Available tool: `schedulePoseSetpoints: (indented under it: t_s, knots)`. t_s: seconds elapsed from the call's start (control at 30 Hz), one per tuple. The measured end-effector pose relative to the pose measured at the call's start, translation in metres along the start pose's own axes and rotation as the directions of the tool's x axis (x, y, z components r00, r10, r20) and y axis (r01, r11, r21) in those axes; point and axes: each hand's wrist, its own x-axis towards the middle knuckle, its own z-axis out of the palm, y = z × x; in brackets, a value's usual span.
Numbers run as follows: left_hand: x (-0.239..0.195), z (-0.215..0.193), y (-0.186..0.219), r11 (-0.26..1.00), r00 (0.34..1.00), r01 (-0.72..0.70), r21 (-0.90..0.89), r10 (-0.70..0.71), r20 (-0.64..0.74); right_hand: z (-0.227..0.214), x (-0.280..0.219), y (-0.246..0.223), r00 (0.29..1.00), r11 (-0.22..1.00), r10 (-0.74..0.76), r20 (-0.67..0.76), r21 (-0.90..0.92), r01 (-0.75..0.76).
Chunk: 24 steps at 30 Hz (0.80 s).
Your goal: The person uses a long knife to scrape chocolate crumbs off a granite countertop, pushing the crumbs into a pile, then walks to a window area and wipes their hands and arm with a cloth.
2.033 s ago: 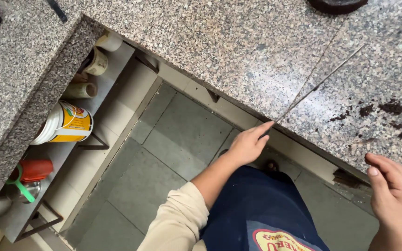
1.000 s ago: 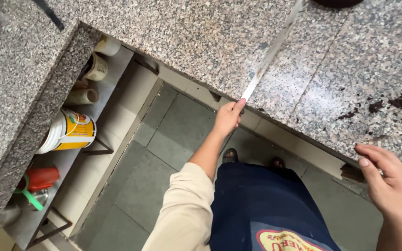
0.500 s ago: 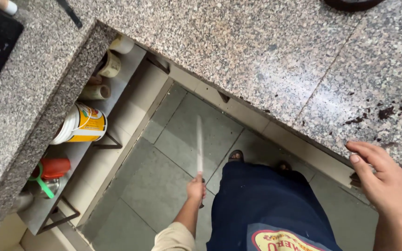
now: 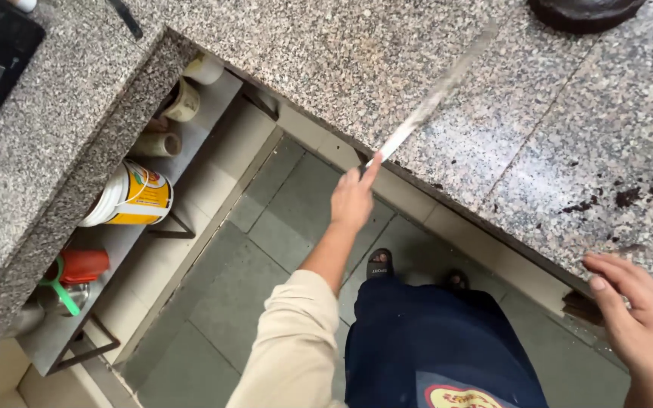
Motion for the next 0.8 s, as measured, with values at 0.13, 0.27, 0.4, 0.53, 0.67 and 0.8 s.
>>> schedulePoseSetpoints:
  t_s: [0.13,0.27,0.4,0.53,0.67,0.8]
  knots:
    - [-0.077,0.048,-0.078,0.984,0.988,0.13,-0.121,-0.119,0.093,0.006,-0.017,0.029,0.994,0.991,0.086,-0.072,0.107,-0.078]
    - [-0.184,0.047,-0.139,0.941,0.832,0.328,0.082,-0.329,0.448,0.018,-0.021,0.041,0.993,0.991,0.089,-0.075,0.104,-0.081]
    - [-0.269,0.082,-0.188,0.733,0.461,0.631,0.254,-0.618,0.637,0.022,-0.009,0.015,0.997,0.999,0.028,-0.065,0.031,-0.026]
    - [-0.226,0.056,-0.15,0.525,0.594,0.805,-0.278,-0.71,0.378,0.022,0.0,-0.005,0.968,0.951,0.247,-0.045,0.205,-0.233]
    - [-0.092,-0.007,-0.057,0.397,0.873,0.344,-0.851,-0.469,0.134,0.022,0.004,-0.005,0.997,0.998,0.051,-0.056,-0.027,-0.052]
    - [0.027,0.023,-0.018,-0.031,0.895,0.401,-0.915,-0.199,0.399,0.022,0.004,-0.02,0.998,0.999,0.05,-0.046,0.009,-0.05]
